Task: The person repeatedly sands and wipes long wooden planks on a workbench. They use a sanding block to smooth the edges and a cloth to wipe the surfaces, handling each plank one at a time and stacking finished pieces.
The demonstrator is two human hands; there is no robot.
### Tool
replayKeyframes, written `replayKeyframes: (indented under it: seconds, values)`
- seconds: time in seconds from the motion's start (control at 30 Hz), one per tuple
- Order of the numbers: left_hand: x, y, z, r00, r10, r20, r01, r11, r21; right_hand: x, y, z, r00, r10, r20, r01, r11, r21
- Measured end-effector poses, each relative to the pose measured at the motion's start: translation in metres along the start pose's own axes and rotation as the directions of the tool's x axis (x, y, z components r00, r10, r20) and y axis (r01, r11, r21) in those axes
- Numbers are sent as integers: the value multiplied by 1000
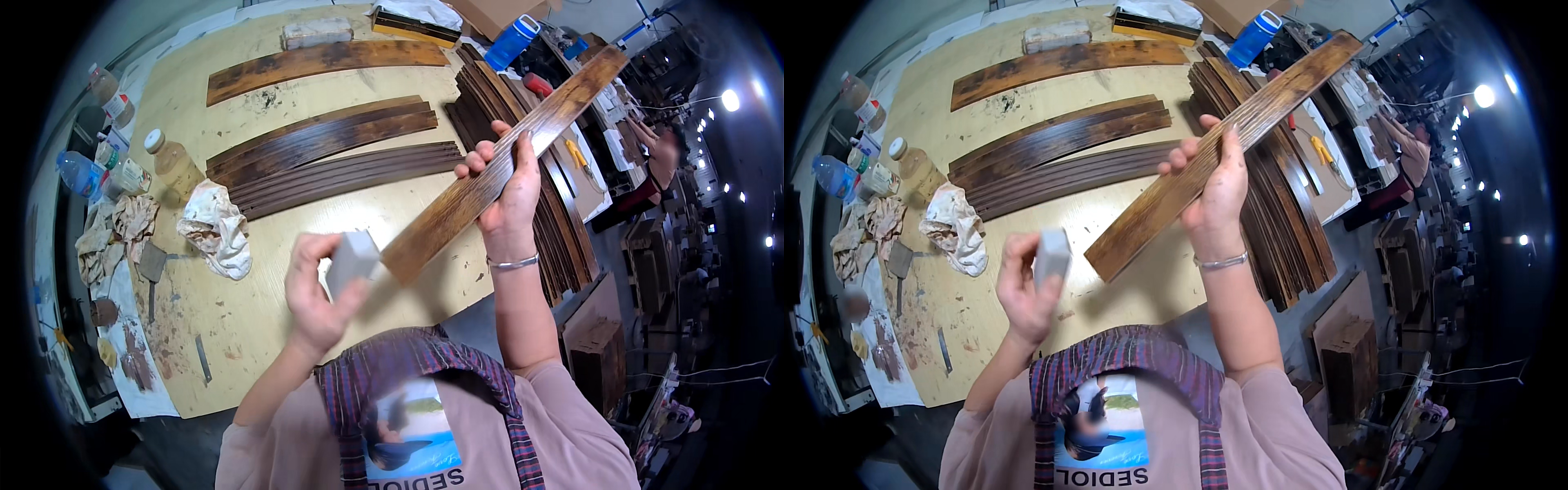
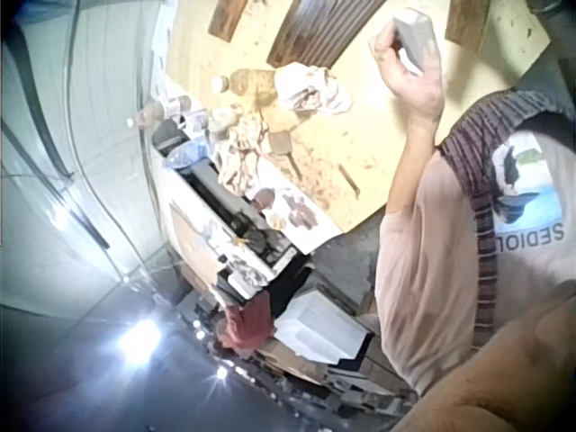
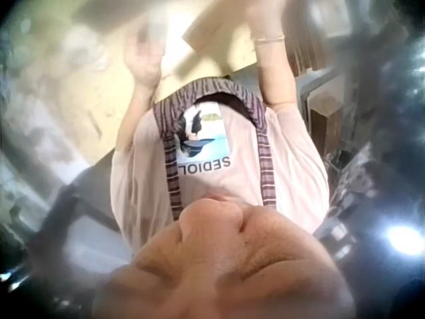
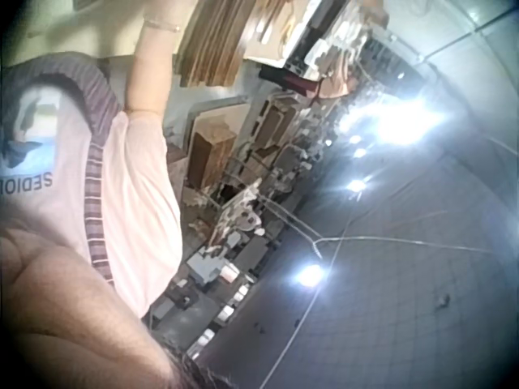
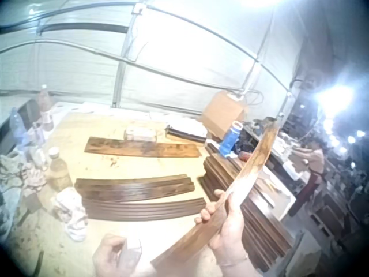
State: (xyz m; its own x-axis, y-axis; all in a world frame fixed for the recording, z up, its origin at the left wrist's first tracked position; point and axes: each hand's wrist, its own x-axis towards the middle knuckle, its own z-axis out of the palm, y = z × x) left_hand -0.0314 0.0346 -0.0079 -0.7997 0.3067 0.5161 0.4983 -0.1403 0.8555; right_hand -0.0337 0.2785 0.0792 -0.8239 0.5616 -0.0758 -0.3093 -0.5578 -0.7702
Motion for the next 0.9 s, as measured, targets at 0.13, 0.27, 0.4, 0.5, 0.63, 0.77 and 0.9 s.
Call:
replayKeyframes:
  seconds: [0.13,0.27,0.4,0.5,0.63,0.77,0.9]
  values:
    - [-1,14,8,969,191,159,-223,951,215,5,7,-1,1000,-6,-7,6,997,71]
    - [12,-17,4,988,-46,-146,80,969,235,-1,11,1,999,-25,-38,27,998,63]
    - [-3,8,7,995,74,70,-88,967,238,2,9,0,999,-30,-24,31,996,79]
    - [-4,-4,11,998,-54,-30,59,973,221,2,7,-4,998,-52,-31,54,995,80]
    - [6,-19,-1,974,-206,-98,219,964,151,-6,2,-1,997,-77,23,75,995,68]
    - [1,-11,7,890,-456,-25,426,849,-313,-16,-1,-3,947,-93,306,65,993,100]
    - [-10,-27,9,798,-601,-34,521,717,-463,-10,-18,2,987,-81,141,83,996,-10]
